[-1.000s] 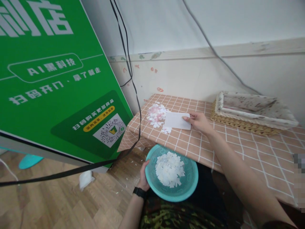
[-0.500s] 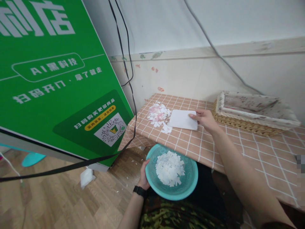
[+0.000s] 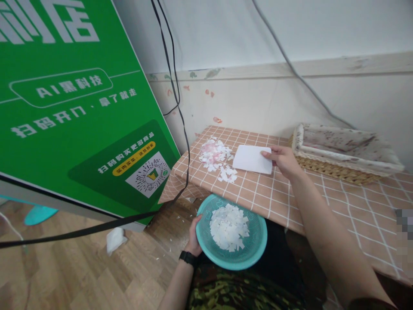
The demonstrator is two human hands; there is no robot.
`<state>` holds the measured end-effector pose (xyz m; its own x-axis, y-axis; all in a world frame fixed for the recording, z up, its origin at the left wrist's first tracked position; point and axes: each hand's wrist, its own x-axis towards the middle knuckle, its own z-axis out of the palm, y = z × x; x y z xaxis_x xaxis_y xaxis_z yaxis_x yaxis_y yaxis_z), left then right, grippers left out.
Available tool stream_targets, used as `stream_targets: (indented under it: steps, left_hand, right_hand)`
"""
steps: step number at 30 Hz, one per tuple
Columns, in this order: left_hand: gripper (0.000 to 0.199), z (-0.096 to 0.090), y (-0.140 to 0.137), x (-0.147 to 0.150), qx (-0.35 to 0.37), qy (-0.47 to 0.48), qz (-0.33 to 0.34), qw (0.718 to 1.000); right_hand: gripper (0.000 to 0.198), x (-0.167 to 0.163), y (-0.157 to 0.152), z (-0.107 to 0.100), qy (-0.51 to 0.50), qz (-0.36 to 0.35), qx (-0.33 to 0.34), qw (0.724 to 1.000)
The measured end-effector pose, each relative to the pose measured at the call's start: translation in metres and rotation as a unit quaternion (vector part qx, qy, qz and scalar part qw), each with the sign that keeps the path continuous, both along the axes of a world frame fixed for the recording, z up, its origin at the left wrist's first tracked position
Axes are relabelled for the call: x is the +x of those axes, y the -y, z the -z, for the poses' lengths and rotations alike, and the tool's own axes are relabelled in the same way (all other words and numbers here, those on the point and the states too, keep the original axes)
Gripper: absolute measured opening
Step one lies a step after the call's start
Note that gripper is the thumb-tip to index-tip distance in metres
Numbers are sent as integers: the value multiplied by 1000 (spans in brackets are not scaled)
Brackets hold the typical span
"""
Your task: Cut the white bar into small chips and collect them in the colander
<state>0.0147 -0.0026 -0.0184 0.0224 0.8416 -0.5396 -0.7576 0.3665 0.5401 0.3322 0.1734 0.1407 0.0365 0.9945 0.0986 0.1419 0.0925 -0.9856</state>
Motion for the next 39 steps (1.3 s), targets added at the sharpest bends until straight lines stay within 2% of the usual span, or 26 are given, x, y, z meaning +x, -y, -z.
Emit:
stream_targets:
  steps: [2, 5, 8, 14, 19, 25, 33, 39]
  left_hand:
    - [20, 1, 0, 0, 0, -8, -7, 1000]
    - [20, 3, 0, 0, -1, -14, -22, 1000]
    - [22, 4, 0, -1, -6, 0, -12, 1000]
    - [22, 5, -1, -2, -9, 8, 0, 1000]
    - [19, 5, -1, -2, -21, 6, -19, 1000]
    - [19, 2, -1, -1, -22, 17, -14, 1000]
    - [19, -2, -1, 1, -24, 1, -23, 999]
    - [18, -2, -1, 1, -19, -2, -19, 1000]
  right_hand:
    - [34, 1, -1, 1, -7, 16, 2, 1000]
    - [35, 0, -2, 3, 43, 34, 26, 998]
    - [35, 0, -2, 4, 79, 20, 33, 996]
    - [35, 0, 1, 1, 28, 5, 18, 999]
    - [34, -3, 2, 0, 54, -26, 1, 998]
    - [37, 0, 2, 1, 28, 6, 6, 1000]
    - [38, -4, 1, 3, 27, -8, 4, 1000]
    - [38, -2, 1, 3, 69, -19, 18, 997]
